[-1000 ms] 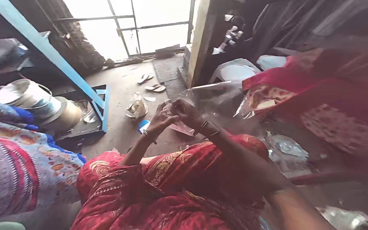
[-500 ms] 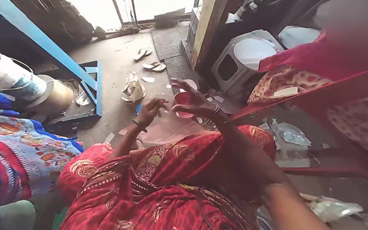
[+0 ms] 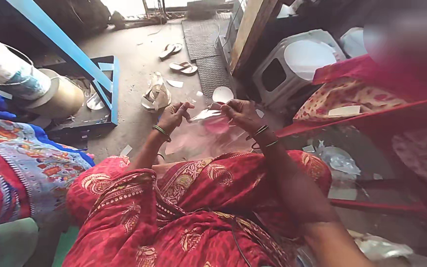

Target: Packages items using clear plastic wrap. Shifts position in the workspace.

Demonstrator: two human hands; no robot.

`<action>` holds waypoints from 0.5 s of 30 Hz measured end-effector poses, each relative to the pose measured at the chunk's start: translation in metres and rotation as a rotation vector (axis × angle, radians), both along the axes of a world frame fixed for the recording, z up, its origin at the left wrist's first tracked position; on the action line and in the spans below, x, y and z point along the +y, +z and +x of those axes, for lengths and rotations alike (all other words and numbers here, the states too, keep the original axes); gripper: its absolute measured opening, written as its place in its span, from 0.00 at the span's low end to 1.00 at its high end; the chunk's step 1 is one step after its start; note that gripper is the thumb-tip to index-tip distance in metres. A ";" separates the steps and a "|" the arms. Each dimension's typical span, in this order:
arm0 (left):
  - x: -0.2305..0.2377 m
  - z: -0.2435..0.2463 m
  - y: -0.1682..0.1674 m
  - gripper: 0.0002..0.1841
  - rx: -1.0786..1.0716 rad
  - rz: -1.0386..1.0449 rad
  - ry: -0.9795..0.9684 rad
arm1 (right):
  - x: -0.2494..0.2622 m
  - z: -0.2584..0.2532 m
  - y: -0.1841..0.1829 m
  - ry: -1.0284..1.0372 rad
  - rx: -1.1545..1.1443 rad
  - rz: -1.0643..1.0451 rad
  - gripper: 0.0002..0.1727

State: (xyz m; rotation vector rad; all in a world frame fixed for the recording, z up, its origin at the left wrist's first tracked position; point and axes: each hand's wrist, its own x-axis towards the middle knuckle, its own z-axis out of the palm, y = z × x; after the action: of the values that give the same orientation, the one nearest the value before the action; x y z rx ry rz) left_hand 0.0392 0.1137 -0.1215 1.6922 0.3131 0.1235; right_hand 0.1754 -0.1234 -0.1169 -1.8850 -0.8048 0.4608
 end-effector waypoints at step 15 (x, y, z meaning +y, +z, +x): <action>0.044 -0.014 0.035 0.13 -0.102 -0.335 0.488 | -0.038 0.025 0.003 0.357 0.235 -0.057 0.05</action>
State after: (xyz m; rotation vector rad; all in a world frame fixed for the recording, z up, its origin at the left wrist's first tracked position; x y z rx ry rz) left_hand 0.0249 0.1574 -0.0867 1.2477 0.6297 0.4892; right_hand 0.2000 -0.1618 -0.1135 -1.6998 -0.9794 0.9174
